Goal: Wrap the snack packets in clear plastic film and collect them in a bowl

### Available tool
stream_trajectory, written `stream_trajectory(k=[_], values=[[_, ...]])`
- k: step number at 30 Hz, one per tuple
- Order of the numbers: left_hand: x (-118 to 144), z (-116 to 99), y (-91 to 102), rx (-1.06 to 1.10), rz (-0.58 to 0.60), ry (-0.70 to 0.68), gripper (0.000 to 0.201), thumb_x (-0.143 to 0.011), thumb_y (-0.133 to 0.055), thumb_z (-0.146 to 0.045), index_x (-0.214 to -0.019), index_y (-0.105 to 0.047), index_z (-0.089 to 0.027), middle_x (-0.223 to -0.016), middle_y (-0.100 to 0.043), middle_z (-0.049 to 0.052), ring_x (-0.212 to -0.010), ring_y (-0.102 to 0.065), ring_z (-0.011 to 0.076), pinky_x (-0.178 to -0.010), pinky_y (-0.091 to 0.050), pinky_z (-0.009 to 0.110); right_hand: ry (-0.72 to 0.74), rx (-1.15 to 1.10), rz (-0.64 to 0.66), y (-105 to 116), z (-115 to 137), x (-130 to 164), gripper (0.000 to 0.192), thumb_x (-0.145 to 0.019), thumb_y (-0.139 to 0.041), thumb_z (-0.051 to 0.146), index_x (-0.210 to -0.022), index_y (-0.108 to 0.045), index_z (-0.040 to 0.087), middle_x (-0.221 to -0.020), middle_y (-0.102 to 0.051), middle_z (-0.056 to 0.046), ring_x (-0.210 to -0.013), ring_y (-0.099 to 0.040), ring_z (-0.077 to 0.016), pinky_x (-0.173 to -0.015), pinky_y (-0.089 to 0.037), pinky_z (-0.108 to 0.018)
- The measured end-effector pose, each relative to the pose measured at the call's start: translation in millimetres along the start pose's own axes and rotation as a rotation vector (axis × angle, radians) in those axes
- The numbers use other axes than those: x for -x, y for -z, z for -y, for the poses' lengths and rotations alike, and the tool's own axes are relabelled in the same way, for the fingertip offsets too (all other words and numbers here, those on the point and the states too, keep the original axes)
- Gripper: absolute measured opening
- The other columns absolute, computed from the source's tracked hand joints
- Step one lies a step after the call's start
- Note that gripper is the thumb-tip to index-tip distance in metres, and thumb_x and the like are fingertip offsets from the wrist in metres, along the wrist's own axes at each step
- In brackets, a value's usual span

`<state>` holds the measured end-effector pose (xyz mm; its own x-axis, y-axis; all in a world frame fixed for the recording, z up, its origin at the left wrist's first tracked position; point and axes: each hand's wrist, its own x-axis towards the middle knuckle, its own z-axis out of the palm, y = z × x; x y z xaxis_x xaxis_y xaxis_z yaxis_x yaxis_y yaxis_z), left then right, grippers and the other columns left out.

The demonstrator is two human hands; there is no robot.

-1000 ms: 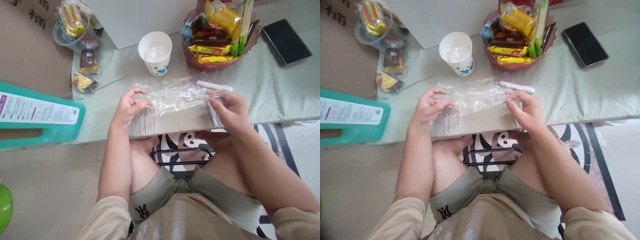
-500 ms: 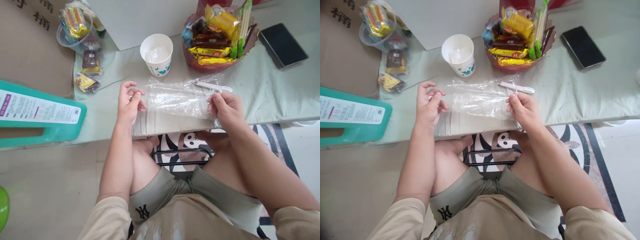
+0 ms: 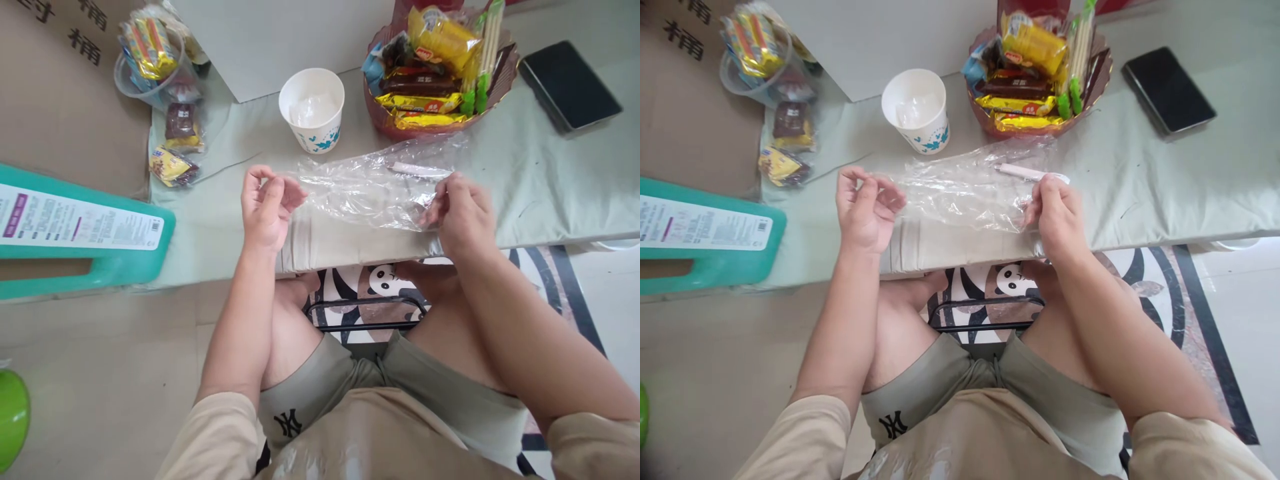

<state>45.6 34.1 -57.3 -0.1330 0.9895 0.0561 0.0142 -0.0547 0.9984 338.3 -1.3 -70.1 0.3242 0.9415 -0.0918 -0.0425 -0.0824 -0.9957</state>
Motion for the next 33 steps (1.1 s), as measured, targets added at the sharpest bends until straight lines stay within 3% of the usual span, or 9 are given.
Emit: stream_trajectory(k=[4,9,13,16,23,25,30,33], values=[[0.2,2.2,-9.3,-0.146,0.038,0.047,0.051,-0.090,-0.060,-0.075,-0.113,-0.047,-0.032,-0.073,-0.069,-0.006,-0.052,-0.067,0.0101,-0.043,-0.040,0.019,0.009,0.068,0.006,3.1,1.9,1.1,0.045,-0.094,-0.063,0.065,-0.070,-0.057,0.027,-0.041,-0.045,0.008,-0.032,-0.036,-0.0108,-0.038,-0.036,-0.030],[-2.4,8.6,-2.5,-0.222,0.081,0.057,0.051,-0.091,-0.061,-0.073,-0.112,-0.045,-0.029,-0.061,-0.057,-0.008,-0.040,-0.055,0.0075,-0.036,-0.027,0.018,-0.004,0.365,-0.006,7.6,10.6,2.1,0.041,-0.097,-0.062,0.054,-0.067,-0.057,0.026,-0.041,-0.047,0.006,-0.033,-0.036,-0.0115,-0.040,-0.029,-0.031],[2.6,4.1,4.7,-0.388,0.138,0.220,0.036,-0.093,-0.070,-0.047,-0.114,-0.047,-0.028,-0.069,-0.065,-0.005,-0.036,-0.048,0.0062,-0.037,-0.034,0.020,-0.096,0.681,0.040,5.8,17.8,4.6,0.028,-0.095,-0.061,0.039,-0.071,-0.061,0.024,-0.055,-0.062,0.001,-0.046,-0.049,-0.0152,-0.054,-0.039,-0.033],[6.0,0.0,8.2,-0.428,0.144,0.307,0.034,-0.088,-0.070,-0.026,-0.113,-0.047,-0.028,-0.081,-0.072,-0.002,-0.036,-0.050,0.0060,-0.040,-0.044,0.021,-0.049,0.809,0.063,3.8,18.0,5.6,0.023,-0.092,-0.059,0.035,-0.073,-0.064,0.023,-0.066,-0.067,-0.003,-0.060,-0.056,-0.0184,-0.065,-0.042,-0.035],[3.8,2.8,11.0,-0.446,0.053,0.229,0.031,-0.081,-0.067,-0.012,-0.101,-0.048,-0.025,-0.120,-0.075,0.004,-0.043,-0.059,0.0044,-0.047,-0.052,0.022,0.055,0.894,0.068,3.2,16.3,4.4,0.022,-0.090,-0.056,0.033,-0.073,-0.067,0.024,-0.075,-0.068,-0.005,-0.070,-0.055,-0.0206,-0.069,-0.038,-0.034],[2.5,4.8,12.0,-0.461,0.044,0.215,0.031,-0.081,-0.068,-0.012,-0.103,-0.049,-0.025,-0.117,-0.075,0.004,-0.045,-0.061,0.0054,-0.051,-0.055,0.023,0.037,0.892,0.063,2.4,17.8,4.5,0.022,-0.090,-0.057,0.032,-0.072,-0.066,0.024,-0.074,-0.068,-0.005,-0.071,-0.056,-0.0212,-0.069,-0.038,-0.034],[-2.6,9.5,15.1,-0.461,-0.036,0.142,0.032,-0.083,-0.064,-0.009,-0.106,-0.050,-0.026,-0.086,-0.074,-0.004,-0.043,-0.060,0.0074,-0.053,-0.055,0.024,-0.073,0.844,0.093,1.2,19.3,4.1,0.028,-0.095,-0.054,0.036,-0.071,-0.062,0.024,-0.075,-0.071,-0.004,-0.065,-0.061,-0.0200,-0.068,-0.042,-0.036],[-6.5,12.3,15.3,-0.444,-0.084,0.078,0.028,-0.086,-0.061,-0.009,-0.105,-0.050,-0.026,-0.089,-0.075,-0.004,-0.040,-0.055,0.0051,-0.050,-0.053,0.023,-0.129,0.822,0.110,1.8,17.3,3.1,0.029,-0.097,-0.051,0.038,-0.074,-0.060,0.023,-0.075,-0.072,-0.003,-0.052,-0.059,-0.0169,-0.064,-0.043,-0.036]])
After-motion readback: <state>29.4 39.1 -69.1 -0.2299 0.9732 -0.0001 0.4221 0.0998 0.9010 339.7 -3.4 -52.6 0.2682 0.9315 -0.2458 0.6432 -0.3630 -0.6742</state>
